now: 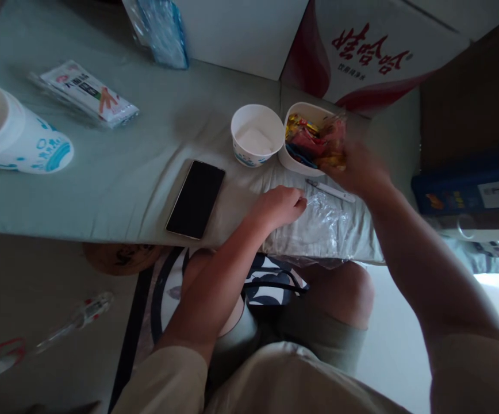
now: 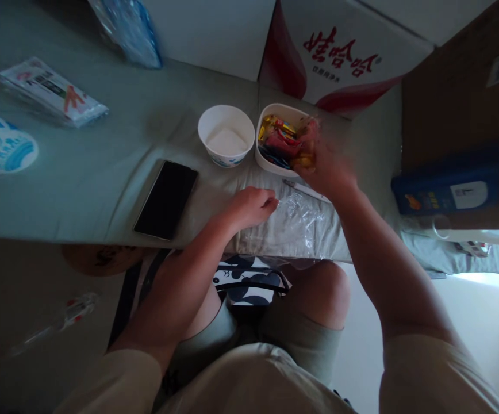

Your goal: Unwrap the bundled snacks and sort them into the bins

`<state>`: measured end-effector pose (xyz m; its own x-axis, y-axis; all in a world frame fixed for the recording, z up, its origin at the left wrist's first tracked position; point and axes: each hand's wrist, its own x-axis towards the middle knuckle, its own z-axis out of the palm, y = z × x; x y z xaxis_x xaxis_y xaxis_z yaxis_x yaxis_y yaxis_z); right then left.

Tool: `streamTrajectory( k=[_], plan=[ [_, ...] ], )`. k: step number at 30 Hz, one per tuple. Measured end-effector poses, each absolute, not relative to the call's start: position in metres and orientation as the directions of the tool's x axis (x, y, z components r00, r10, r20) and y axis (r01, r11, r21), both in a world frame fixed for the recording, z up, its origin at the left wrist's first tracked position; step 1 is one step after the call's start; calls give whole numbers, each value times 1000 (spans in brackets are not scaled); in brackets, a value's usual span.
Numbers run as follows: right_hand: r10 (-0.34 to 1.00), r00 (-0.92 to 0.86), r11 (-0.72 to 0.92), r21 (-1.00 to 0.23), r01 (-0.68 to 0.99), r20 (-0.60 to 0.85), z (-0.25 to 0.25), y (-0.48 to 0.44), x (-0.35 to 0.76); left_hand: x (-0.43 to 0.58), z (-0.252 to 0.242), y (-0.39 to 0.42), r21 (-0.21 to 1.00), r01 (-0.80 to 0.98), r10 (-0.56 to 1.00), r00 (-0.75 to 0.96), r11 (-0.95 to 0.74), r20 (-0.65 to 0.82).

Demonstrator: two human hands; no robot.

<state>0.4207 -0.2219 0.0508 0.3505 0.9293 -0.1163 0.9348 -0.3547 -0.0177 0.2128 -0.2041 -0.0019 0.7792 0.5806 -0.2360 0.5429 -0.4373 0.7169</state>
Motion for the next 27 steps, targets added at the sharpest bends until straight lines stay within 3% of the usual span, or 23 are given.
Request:
streamTrajectory(
  k=[4,8,13,16,24,27],
  plan=[
    [927,353,-336,138,932,-125,74,-220,417,211,1,-201,728,522,554,799,-445,-234],
    [982,186,-188,64,980,30,88,-202,404,211,2,-200,736,524,541,801,-428,-256],
    [971,146,-122,132,984,-188,70,-180,381,211,0,-201,741,505,531,813,-442,-237],
    [969,116,-76,186,980,-216,52,-183,375,209,-1,-202,733,512,553,803,-447,-224],
    [995,30,-12,178,984,-95,48,-199,367,210,1,-201,730,520,565,795,-445,-222],
    [991,57,-66,74,995,118,68,-212,369,212,-2,-200,736,510,556,802,-446,-219]
  ],
)
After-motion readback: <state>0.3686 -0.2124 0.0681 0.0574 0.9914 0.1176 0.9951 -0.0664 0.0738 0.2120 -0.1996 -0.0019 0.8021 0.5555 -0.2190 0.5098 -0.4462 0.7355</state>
